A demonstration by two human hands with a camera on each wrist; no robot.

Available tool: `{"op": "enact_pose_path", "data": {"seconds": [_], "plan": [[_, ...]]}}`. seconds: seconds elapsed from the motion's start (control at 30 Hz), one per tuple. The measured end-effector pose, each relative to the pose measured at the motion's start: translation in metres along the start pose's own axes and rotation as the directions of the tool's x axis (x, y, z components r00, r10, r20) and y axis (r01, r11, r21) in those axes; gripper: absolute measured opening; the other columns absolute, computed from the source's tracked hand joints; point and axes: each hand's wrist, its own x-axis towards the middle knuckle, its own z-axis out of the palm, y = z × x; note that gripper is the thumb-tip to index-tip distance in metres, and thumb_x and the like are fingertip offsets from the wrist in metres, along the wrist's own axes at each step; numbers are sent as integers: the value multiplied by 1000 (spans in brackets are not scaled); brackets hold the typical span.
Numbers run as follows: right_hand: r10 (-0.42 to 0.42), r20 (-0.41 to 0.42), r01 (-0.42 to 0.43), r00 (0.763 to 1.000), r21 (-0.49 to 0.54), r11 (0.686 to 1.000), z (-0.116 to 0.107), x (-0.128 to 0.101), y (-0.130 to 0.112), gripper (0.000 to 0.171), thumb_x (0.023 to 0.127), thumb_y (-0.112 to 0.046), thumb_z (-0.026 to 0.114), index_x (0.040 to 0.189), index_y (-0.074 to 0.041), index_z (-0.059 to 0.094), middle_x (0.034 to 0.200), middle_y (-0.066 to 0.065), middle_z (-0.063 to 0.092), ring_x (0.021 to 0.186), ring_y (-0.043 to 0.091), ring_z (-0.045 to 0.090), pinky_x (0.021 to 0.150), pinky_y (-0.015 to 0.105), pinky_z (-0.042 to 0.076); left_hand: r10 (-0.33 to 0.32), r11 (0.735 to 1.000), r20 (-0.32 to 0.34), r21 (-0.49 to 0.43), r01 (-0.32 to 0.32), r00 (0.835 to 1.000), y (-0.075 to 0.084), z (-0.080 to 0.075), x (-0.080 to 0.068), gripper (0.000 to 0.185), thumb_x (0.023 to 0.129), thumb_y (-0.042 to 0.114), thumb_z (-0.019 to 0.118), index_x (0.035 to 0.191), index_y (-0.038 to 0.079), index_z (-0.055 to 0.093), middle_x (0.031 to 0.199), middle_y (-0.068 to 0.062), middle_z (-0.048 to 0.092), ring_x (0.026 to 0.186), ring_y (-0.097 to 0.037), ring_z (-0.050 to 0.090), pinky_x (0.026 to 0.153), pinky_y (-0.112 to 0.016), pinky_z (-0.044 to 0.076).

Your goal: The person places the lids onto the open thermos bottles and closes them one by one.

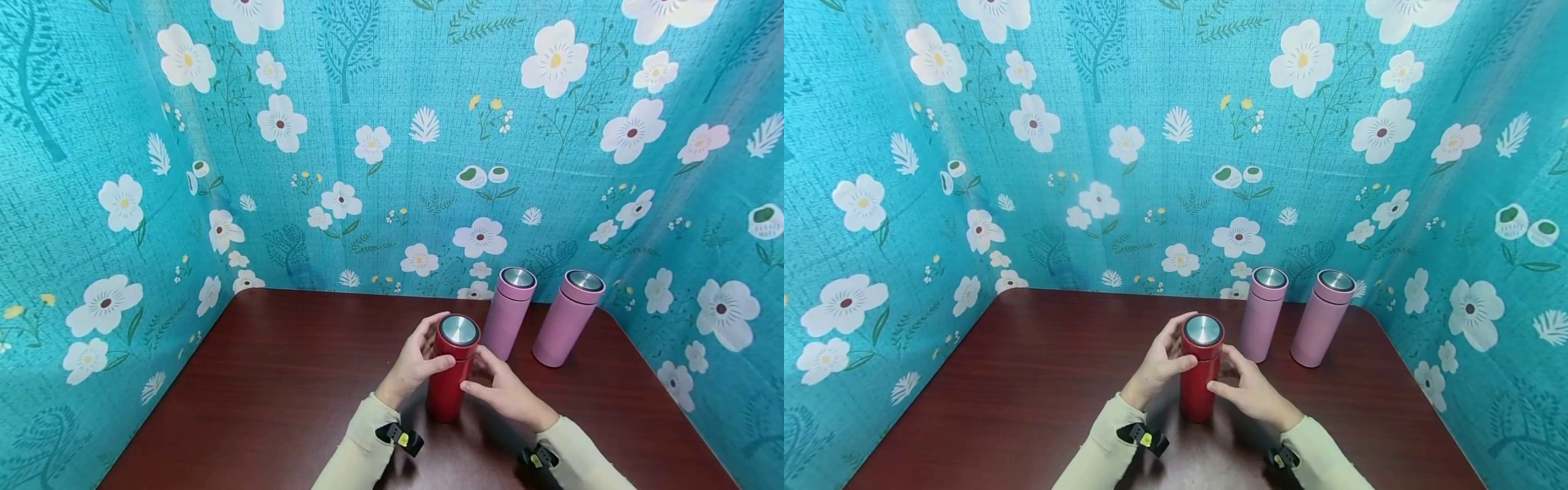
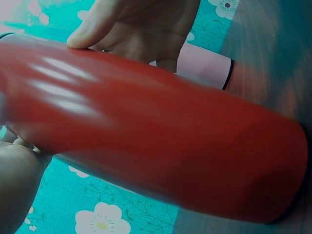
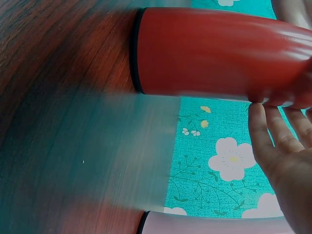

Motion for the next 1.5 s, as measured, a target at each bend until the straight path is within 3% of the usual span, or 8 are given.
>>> {"op": "enact_pose_path", "data": {"seconds": [0.3,0.6,0.73,0.87,1.1,1.23,1.5], "plan": [[-6,7,5,1000,10,1000,0,0,2,61,87,-4,65,141,-6,34,129,12,53,111,14,56,91,43,47,-68,996,-47,55,71,997,3,4,2,71,85,12,70,143,14,31,135,-6,46,121,-16,46,96,-32,43],[12,7,-12,1000,-2,1000,0,0,2,61,88,-6,65,141,-8,35,128,12,54,111,19,56,90,45,47,-42,999,3,15,42,999,28,5,-4,66,89,24,67,142,6,33,134,-10,48,121,-17,47,98,-33,41],[17,9,-17,1000,-14,1000,-1,-1,2,61,88,-7,66,141,-9,35,129,11,54,111,20,55,90,39,47,-29,1000,8,-4,29,1000,28,5,-5,66,89,20,67,143,5,32,135,-12,47,122,-20,46,99,-35,41],[19,13,-18,1000,-9,1000,-1,-1,1,61,88,-7,66,141,-9,35,129,12,54,112,21,55,90,38,48,-37,999,-6,3,37,999,26,6,-4,69,87,16,68,143,7,30,136,-10,47,123,-19,47,98,-34,41],[12,11,-12,1000,9,1000,0,-1,0,61,88,-6,65,141,-8,34,129,13,53,111,19,56,90,42,47,-61,998,-47,-4,61,997,6,5,0,69,85,10,69,142,12,30,135,-7,47,121,-18,48,96,-35,44],[14,8,-14,1000,3,1000,-1,0,-1,61,88,-6,65,140,-8,35,129,12,53,111,18,56,90,40,47,-58,998,-47,-17,57,997,2,4,1,65,86,15,70,140,15,33,134,-6,49,120,-19,48,95,-35,45],[14,2,-14,1000,-4,1000,0,-1,0,60,88,-7,66,139,-8,35,128,12,53,112,30,53,90,50,46,6,999,12,-45,-6,1000,-2,1,0,66,88,30,67,142,13,35,135,-8,47,123,-21,44,99,-36,41]]}}
